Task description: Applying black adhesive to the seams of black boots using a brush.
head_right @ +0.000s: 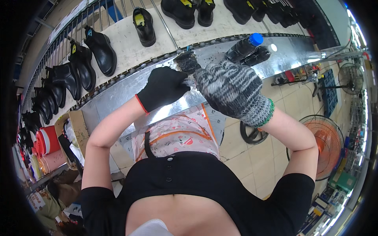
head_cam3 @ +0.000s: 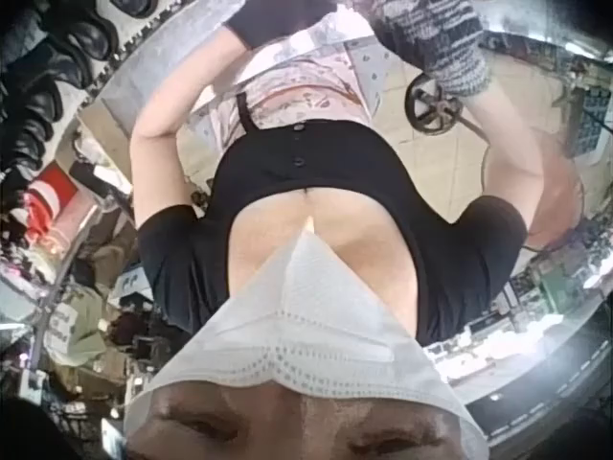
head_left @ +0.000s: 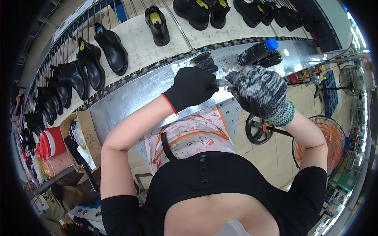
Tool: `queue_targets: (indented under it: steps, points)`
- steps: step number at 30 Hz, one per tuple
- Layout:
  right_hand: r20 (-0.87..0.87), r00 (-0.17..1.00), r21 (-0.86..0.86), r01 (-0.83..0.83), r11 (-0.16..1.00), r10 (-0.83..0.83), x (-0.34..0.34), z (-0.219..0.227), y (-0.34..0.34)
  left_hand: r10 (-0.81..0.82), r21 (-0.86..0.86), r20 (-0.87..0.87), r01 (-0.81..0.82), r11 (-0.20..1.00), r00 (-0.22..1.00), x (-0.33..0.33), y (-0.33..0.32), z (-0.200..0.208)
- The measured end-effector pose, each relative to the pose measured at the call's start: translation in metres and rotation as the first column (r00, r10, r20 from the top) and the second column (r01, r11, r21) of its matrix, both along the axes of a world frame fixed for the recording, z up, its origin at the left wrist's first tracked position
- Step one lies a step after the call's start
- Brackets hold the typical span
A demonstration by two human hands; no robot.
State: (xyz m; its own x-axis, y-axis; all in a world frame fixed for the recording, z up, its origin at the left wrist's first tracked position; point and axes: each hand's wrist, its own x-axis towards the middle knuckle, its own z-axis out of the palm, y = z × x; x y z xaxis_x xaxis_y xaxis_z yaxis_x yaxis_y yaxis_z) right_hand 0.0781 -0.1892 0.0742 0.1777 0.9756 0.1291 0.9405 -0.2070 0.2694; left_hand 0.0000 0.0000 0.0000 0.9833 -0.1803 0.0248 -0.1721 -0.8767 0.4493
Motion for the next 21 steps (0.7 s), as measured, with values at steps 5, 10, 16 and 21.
queue_targets:
  steps: [5, 10, 16, 21]
  points:
    - [-0.628, 0.762, 0.143, 0.314, 0.939, -0.159, 0.012, -0.032, -0.003, -0.014, 0.065, 0.188, 0.002, 0.998, 0.982, 0.019, 0.004, -0.015]
    - [-0.737, 0.609, 0.064, 0.492, 0.868, -0.291, -0.011, -0.114, -0.013, -0.062, 0.300, 0.429, -0.078, 0.951, 0.901, 0.030, 0.012, -0.040]
    - [-0.878, 0.164, -0.195, 0.735, 0.649, -0.449, -0.053, -0.209, -0.034, 0.536, -0.247, 0.567, -0.492, 0.835, 0.626, -0.004, 0.118, -0.075]
    - [-0.987, 0.026, -0.057, 0.872, 0.486, -0.161, -0.065, -0.234, -0.018, 0.959, -0.665, 0.120, -0.696, 0.270, 0.258, -0.031, 0.223, -0.117]
